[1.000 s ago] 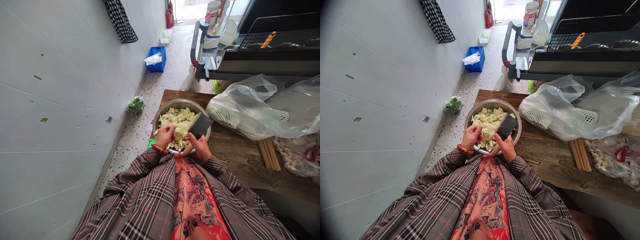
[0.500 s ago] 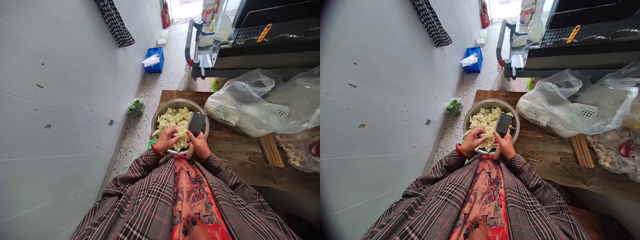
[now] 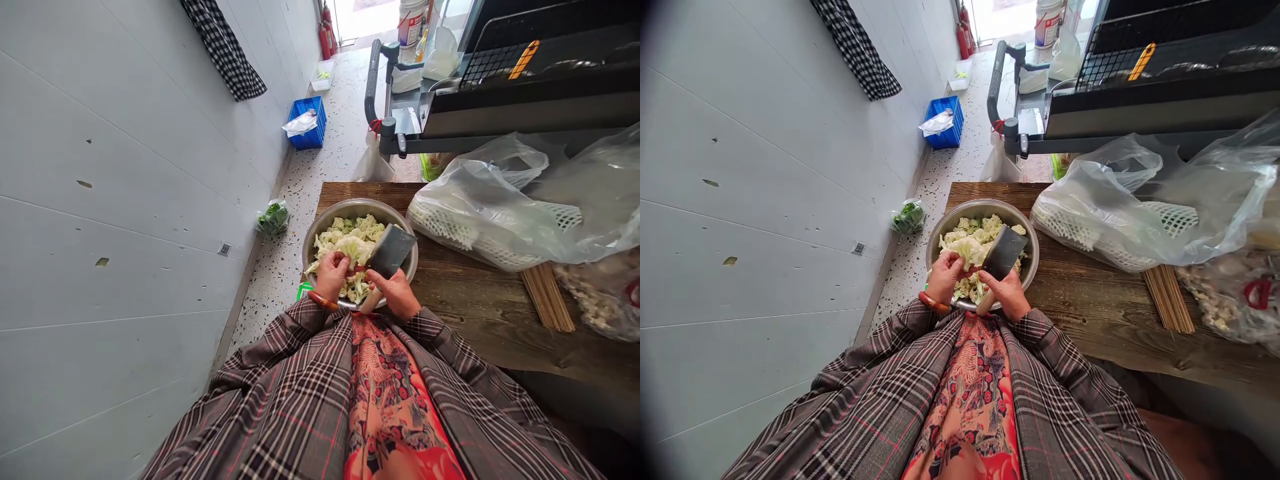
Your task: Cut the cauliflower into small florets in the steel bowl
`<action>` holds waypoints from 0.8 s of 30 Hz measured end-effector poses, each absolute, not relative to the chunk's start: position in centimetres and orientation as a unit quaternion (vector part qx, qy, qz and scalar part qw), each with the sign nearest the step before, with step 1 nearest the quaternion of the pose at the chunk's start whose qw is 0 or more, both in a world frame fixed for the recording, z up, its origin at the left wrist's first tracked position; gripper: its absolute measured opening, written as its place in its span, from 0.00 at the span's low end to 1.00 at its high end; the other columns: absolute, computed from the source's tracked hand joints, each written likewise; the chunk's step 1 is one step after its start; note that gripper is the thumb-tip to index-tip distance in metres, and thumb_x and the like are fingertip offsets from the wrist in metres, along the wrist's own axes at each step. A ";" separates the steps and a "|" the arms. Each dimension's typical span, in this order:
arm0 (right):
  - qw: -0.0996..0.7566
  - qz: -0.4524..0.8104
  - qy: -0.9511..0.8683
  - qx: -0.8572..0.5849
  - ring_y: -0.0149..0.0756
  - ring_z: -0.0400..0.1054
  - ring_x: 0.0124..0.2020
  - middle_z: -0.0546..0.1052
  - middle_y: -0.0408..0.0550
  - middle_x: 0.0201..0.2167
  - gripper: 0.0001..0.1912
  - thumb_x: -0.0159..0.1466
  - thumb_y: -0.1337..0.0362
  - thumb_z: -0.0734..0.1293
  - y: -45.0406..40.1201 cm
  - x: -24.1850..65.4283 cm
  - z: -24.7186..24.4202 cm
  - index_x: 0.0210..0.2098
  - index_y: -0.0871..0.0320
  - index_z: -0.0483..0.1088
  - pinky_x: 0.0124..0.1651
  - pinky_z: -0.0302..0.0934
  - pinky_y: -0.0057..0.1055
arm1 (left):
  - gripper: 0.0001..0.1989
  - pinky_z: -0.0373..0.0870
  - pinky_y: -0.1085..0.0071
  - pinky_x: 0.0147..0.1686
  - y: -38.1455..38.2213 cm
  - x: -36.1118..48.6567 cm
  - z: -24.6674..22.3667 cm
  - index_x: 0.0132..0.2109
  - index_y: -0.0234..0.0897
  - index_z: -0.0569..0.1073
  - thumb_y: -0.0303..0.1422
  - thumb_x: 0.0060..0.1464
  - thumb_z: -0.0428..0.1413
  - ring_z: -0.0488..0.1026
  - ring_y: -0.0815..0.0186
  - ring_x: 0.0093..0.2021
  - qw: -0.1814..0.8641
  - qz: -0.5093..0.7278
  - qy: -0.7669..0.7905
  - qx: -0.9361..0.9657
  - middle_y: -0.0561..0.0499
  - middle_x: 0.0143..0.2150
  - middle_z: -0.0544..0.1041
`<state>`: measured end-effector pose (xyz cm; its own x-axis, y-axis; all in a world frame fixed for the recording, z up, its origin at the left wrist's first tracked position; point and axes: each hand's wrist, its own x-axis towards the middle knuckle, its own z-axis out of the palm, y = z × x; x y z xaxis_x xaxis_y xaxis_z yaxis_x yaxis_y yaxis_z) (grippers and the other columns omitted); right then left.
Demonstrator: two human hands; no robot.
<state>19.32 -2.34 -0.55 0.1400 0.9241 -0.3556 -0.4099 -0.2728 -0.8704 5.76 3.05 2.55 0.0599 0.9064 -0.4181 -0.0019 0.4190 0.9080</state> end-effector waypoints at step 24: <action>0.522 0.675 -0.195 -0.484 0.27 0.65 0.21 0.75 0.42 0.29 0.23 0.49 0.47 0.74 -2.1 20.5 -0.6 0.35 0.57 0.71 0.19 0.57 0.24 | 0.29 0.59 0.57 0.62 4.0 3.9 2.1 0.58 0.43 0.70 0.23 0.48 0.56 0.65 0.58 0.60 0.340 0.221 0.393 0.825 0.44 0.58 0.69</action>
<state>20.52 -2.11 -0.59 0.0124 0.8930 -0.4499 -0.5157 -0.3798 -0.7680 3.88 4.00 2.05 0.5928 0.7994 0.0976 0.4989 -0.4597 0.7347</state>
